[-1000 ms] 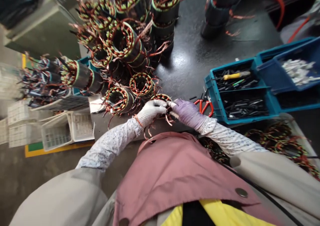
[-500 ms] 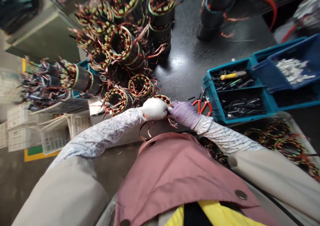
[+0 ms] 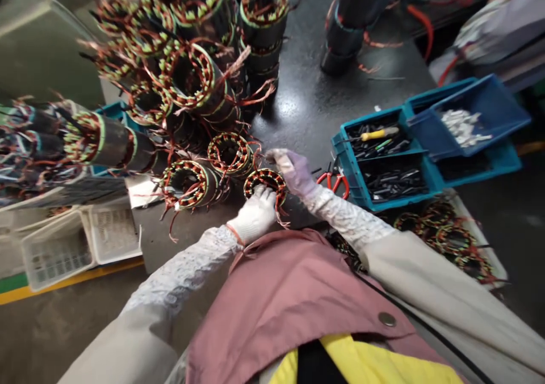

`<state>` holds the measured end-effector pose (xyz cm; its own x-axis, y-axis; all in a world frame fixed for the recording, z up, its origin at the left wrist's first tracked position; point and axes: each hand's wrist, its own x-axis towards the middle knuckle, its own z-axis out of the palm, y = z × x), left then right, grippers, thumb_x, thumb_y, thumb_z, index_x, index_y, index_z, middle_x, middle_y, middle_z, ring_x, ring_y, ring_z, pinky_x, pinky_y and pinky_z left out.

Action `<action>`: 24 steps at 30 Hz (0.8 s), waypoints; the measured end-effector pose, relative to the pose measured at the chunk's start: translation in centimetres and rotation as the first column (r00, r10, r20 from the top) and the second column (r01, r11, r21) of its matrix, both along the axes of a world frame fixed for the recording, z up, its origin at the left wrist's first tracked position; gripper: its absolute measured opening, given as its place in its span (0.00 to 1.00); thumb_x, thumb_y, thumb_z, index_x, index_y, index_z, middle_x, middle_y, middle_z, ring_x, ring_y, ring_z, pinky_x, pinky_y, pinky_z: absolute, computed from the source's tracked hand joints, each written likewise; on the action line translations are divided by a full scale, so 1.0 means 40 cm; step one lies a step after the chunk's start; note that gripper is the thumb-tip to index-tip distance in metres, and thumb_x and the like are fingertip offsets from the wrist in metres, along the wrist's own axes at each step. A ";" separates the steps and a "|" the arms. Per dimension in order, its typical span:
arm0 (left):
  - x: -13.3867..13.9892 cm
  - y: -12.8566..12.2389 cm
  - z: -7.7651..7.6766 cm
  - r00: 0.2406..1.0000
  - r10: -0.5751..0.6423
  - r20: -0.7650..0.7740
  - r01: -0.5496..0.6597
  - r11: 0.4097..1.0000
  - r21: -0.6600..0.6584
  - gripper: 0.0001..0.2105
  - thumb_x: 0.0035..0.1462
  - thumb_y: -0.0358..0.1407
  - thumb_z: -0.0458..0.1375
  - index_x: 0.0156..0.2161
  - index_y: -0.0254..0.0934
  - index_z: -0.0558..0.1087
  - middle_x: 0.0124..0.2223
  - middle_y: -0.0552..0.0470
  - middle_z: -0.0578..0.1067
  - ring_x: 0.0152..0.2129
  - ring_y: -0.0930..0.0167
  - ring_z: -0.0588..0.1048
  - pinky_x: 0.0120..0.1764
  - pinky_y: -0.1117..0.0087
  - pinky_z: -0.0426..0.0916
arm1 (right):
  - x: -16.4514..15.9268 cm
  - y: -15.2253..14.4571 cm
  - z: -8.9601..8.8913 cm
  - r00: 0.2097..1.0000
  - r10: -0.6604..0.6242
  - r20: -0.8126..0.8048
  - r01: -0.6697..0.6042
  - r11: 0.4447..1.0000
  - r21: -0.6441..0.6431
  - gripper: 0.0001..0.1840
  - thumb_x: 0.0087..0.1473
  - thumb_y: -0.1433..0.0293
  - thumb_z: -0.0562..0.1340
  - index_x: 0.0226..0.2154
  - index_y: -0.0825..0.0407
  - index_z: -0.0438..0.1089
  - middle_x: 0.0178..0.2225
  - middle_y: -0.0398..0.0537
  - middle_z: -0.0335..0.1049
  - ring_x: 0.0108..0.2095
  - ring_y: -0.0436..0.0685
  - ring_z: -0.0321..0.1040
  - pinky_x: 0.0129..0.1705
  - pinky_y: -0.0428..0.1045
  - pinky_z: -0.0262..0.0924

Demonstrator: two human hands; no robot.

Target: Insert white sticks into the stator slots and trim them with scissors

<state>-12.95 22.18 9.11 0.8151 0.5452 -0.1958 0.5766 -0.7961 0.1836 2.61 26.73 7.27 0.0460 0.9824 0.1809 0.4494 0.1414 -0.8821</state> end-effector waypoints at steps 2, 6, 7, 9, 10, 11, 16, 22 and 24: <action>0.019 -0.001 -0.030 0.999 -0.053 -0.003 0.053 0.999 -0.012 0.16 0.61 0.33 0.50 0.50 0.26 0.71 0.48 0.36 0.72 0.45 0.60 0.71 0.51 0.58 0.63 | -0.069 0.065 0.013 0.995 0.009 0.097 0.002 0.994 -0.111 0.21 0.60 0.55 0.51 0.34 0.53 0.71 0.37 0.51 0.74 0.41 0.56 0.70 0.49 0.53 0.62; 0.011 0.003 -0.032 0.998 -0.070 -0.009 0.068 0.990 -0.126 0.14 0.62 0.34 0.48 0.44 0.30 0.73 0.45 0.36 0.71 0.37 0.61 0.73 0.40 0.60 0.66 | -0.072 0.107 0.047 0.998 0.055 -0.038 -0.065 0.944 -0.325 0.20 0.58 0.55 0.54 0.29 0.52 0.70 0.33 0.48 0.74 0.37 0.55 0.71 0.45 0.52 0.63; 0.008 0.005 -0.031 0.998 -0.058 -0.001 0.057 0.989 -0.133 0.14 0.62 0.34 0.48 0.43 0.30 0.73 0.44 0.37 0.72 0.37 0.61 0.73 0.39 0.60 0.66 | -0.051 0.099 0.054 0.990 0.010 -0.144 -0.065 0.923 -0.379 0.22 0.58 0.53 0.52 0.29 0.52 0.69 0.32 0.47 0.74 0.35 0.54 0.72 0.42 0.52 0.65; 0.010 0.010 -0.031 0.999 -0.047 0.027 0.050 0.989 -0.140 0.13 0.62 0.33 0.48 0.40 0.30 0.74 0.43 0.37 0.72 0.35 0.62 0.73 0.38 0.62 0.66 | -0.016 0.072 0.065 0.955 -0.141 -0.262 0.008 0.892 -0.452 0.25 0.57 0.50 0.50 0.28 0.51 0.69 0.32 0.47 0.75 0.35 0.53 0.72 0.40 0.51 0.65; 0.015 0.013 -0.030 0.998 -0.038 0.042 0.043 0.988 -0.146 0.13 0.61 0.32 0.48 0.39 0.29 0.74 0.42 0.37 0.72 0.35 0.63 0.74 0.37 0.62 0.66 | -0.008 0.057 0.068 0.942 -0.199 -0.270 0.055 0.885 -0.462 0.24 0.56 0.50 0.51 0.28 0.51 0.69 0.32 0.46 0.75 0.36 0.52 0.72 0.42 0.51 0.65; 0.021 0.016 -0.028 0.998 -0.025 0.057 0.034 0.988 -0.153 0.13 0.61 0.32 0.49 0.40 0.28 0.74 0.42 0.36 0.72 0.34 0.63 0.74 0.36 0.63 0.66 | -0.008 0.043 0.071 0.939 -0.226 -0.260 0.086 0.884 -0.459 0.22 0.55 0.50 0.54 0.27 0.50 0.69 0.32 0.46 0.75 0.37 0.53 0.72 0.43 0.51 0.64; -0.028 -0.015 0.032 0.968 0.081 0.236 -0.009 0.957 -0.290 0.15 0.58 0.44 0.55 0.42 0.35 0.76 0.41 0.43 0.75 0.34 0.67 0.75 0.35 0.68 0.66 | -0.041 -0.019 0.114 0.933 -0.205 -0.296 0.045 0.881 -0.470 0.24 0.52 0.47 0.53 0.26 0.49 0.69 0.30 0.48 0.75 0.36 0.57 0.73 0.44 0.56 0.66; -0.298 -0.202 0.050 0.524 0.763 0.378 0.018 0.434 -0.901 0.14 0.55 0.42 0.59 0.37 0.32 0.77 0.33 0.50 0.78 0.29 0.73 0.74 0.37 0.73 0.69 | 0.071 -0.073 0.130 0.899 -0.377 -0.224 0.221 0.830 -0.512 0.16 0.49 0.50 0.56 0.24 0.42 0.70 0.29 0.49 0.75 0.34 0.58 0.74 0.49 0.60 0.65; -0.395 -0.230 0.021 0.442 0.856 0.269 -0.276 0.415 -0.867 0.12 0.54 0.42 0.60 0.35 0.35 0.79 0.32 0.51 0.77 0.30 0.72 0.74 0.38 0.72 0.68 | 0.088 -0.093 0.108 0.900 -0.406 -0.161 0.268 0.805 -0.530 0.13 0.50 0.52 0.56 0.24 0.39 0.71 0.32 0.51 0.75 0.36 0.59 0.75 0.49 0.61 0.65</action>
<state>-28.76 12.99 9.97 0.3773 0.8632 -0.3355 0.3176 0.2197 0.9224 6.11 22.99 11.61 0.3671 0.8502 -0.3774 0.1378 -0.4509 -0.8819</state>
